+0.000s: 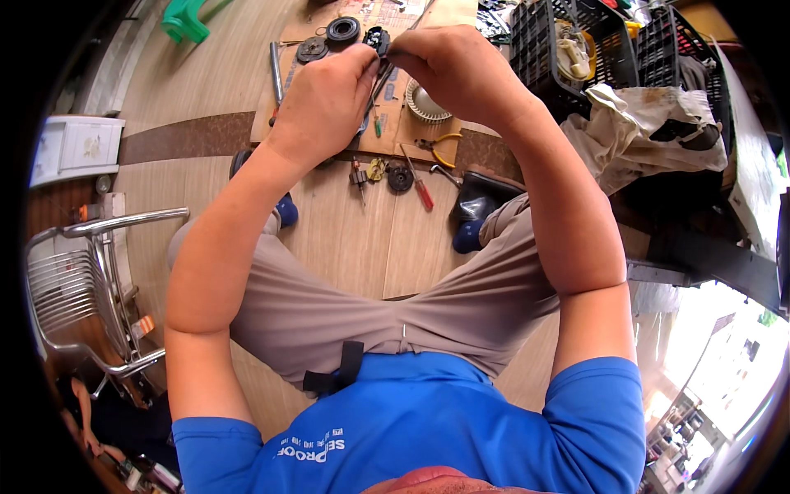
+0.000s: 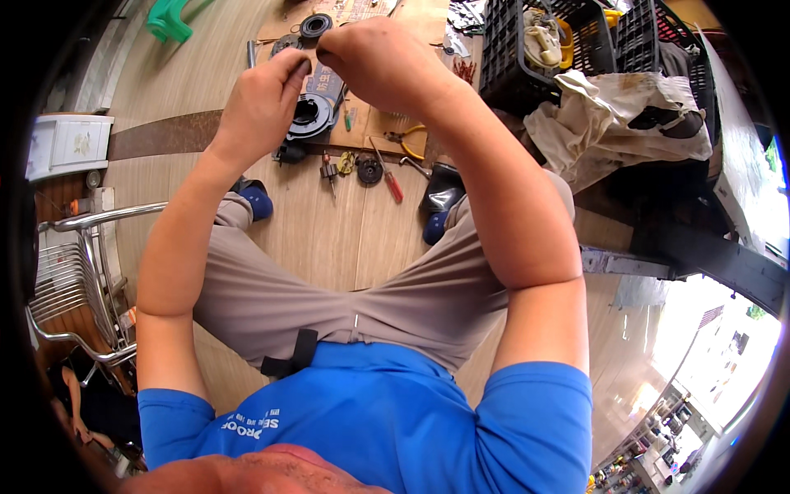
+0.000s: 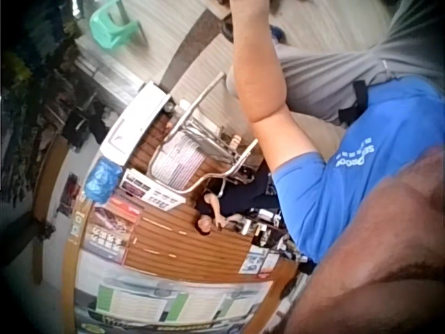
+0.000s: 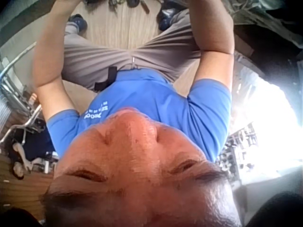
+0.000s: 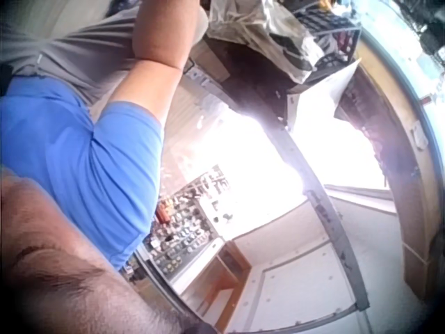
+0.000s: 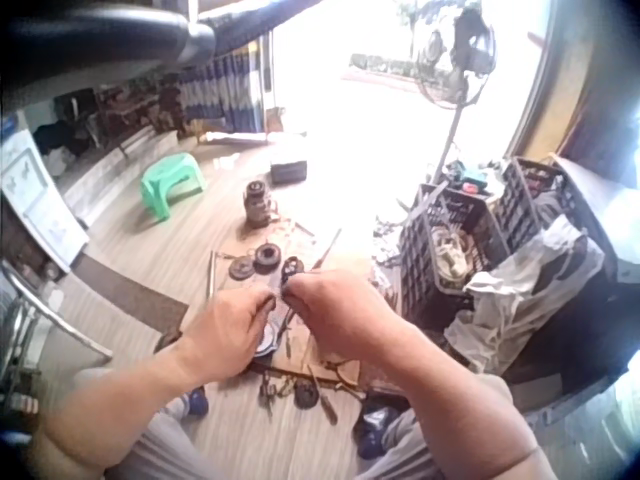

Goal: The person manipulates the rotor and wires of a small motor by hand, using a yellow pair of pliers to adjust the components and inserting small parts.

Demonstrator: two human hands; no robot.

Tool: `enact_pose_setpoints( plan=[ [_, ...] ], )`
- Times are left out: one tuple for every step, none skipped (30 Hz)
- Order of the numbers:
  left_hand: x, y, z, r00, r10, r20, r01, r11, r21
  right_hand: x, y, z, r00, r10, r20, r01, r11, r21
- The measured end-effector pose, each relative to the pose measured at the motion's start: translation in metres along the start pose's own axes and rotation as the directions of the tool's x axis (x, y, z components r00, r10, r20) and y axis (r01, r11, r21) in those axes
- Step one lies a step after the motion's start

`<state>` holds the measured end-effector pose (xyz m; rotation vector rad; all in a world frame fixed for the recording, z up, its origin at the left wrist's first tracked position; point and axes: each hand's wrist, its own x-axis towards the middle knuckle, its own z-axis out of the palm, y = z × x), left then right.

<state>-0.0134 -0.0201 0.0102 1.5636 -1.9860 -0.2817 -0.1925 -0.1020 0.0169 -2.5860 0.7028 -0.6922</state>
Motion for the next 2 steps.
enact_pose_setpoints(
  plan=[
    [0.0004, -0.0024, 0.0019, 0.998, 0.0, -0.06, 0.0, 1.0, -0.002, 0.0008, -0.0031, 0.0025, 0.997, 0.052, -0.049, -0.05, 0.998, 0.03],
    [0.0019, -0.0052, 0.0043, 0.993, 0.0, -0.121, 0.0, 1.0, -0.002, 0.0024, -0.0063, 0.0066, 0.991, 0.079, -0.111, -0.069, 0.993, 0.091]
  ],
)
